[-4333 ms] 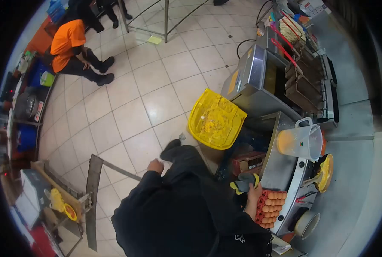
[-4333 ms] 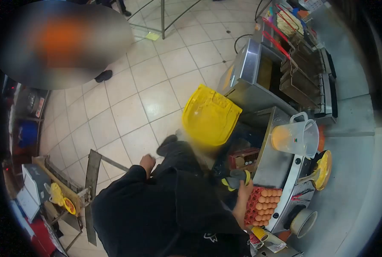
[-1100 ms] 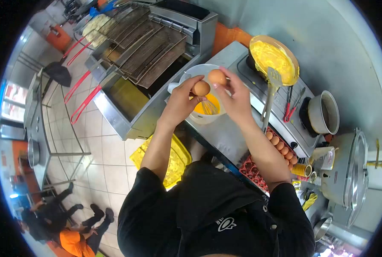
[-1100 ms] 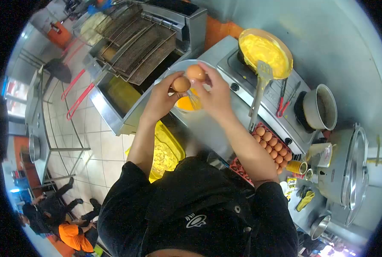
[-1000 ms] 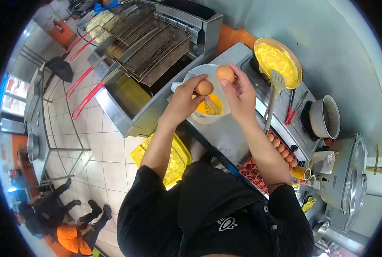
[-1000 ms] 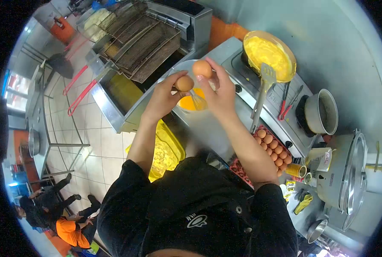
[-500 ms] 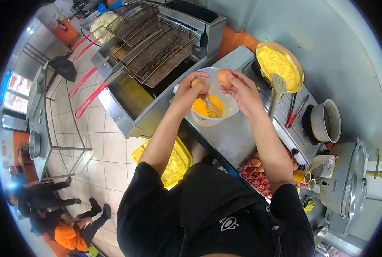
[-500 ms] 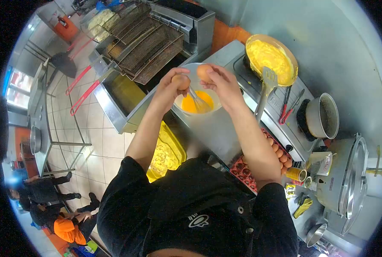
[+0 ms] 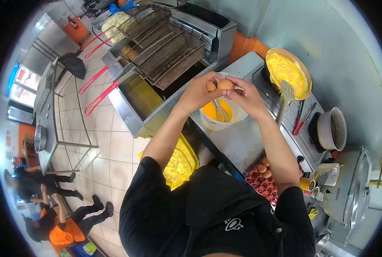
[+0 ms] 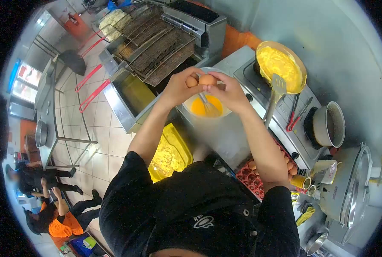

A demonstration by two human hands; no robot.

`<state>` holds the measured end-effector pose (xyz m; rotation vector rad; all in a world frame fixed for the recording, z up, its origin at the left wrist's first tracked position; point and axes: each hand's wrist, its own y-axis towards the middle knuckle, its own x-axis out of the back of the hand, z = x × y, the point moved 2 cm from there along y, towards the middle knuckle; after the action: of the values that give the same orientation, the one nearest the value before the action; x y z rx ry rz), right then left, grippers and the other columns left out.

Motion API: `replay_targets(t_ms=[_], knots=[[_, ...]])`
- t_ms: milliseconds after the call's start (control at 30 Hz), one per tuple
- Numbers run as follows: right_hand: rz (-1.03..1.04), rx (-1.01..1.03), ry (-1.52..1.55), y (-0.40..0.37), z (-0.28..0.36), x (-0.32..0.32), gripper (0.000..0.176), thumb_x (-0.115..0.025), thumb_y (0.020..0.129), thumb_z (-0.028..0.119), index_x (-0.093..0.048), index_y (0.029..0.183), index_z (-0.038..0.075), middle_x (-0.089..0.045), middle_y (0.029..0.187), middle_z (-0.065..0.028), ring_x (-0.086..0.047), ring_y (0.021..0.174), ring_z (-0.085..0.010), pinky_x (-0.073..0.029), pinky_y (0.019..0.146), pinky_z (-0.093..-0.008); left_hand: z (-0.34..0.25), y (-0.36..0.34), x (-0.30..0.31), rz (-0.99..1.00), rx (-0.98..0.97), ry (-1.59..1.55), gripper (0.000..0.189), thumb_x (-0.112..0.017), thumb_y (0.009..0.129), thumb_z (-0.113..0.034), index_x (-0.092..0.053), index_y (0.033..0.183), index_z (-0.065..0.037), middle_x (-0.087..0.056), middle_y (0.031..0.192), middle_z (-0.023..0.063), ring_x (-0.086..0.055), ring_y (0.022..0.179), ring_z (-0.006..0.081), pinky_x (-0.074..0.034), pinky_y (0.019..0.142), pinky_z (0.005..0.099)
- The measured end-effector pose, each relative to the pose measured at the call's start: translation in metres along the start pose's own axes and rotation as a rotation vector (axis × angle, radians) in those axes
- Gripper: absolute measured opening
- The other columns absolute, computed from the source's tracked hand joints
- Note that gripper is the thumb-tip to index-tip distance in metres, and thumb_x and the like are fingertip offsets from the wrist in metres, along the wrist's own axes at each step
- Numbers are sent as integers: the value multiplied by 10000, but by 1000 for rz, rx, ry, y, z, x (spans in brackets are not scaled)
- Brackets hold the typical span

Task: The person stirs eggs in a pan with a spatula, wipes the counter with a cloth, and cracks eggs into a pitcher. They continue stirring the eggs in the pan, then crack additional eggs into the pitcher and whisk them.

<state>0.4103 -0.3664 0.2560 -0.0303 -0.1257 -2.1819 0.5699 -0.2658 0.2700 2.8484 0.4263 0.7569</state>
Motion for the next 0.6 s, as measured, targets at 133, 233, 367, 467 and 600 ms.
replay_targets(t_ms=[133,233,367,467,600], knots=[[21,-9,-77,2,-9,1,484,-642,844,95,-498,1281,-56,-668,1022,-160,-676,865,-171,-525,773,-264,3,-1,0,6,-2,61,378,-752,772,-203,-624,1101,-66,-684,905,122,-665,825,188,-506,743,298],[-30,56,-311,4,-12,-1,477,-608,828,12,-520,1297,-7,-664,1007,-122,-646,824,-135,-529,761,-267,-3,-5,-3,-53,-55,228,376,-738,757,-226,-631,1081,-67,-681,908,160,-679,837,278,-518,745,334],[-133,129,-477,3,-9,-6,456,-685,759,123,-600,1194,17,-682,1023,-155,-688,805,-197,-530,754,-289,-7,-8,-11,-72,-59,259,385,-722,734,-233,-636,1072,-71,-673,910,176,-658,857,338,-524,752,364],[-181,92,-458,3,-7,-9,431,-691,732,128,-622,1144,20,-687,1000,-156,-690,791,-199,-537,735,-297,-3,-10,-16,-120,-48,285,381,-711,719,-210,-637,1067,-75,-671,907,174,-654,853,344,-527,757,370],[-228,86,-476,3,-10,-10,399,-699,715,122,-638,1099,29,-693,960,-155,-694,782,-209,-541,725,-300,5,-10,-20,-175,-114,301,376,-695,714,-231,-632,1059,-95,-675,862,170,-653,805,357,-532,727,419]])
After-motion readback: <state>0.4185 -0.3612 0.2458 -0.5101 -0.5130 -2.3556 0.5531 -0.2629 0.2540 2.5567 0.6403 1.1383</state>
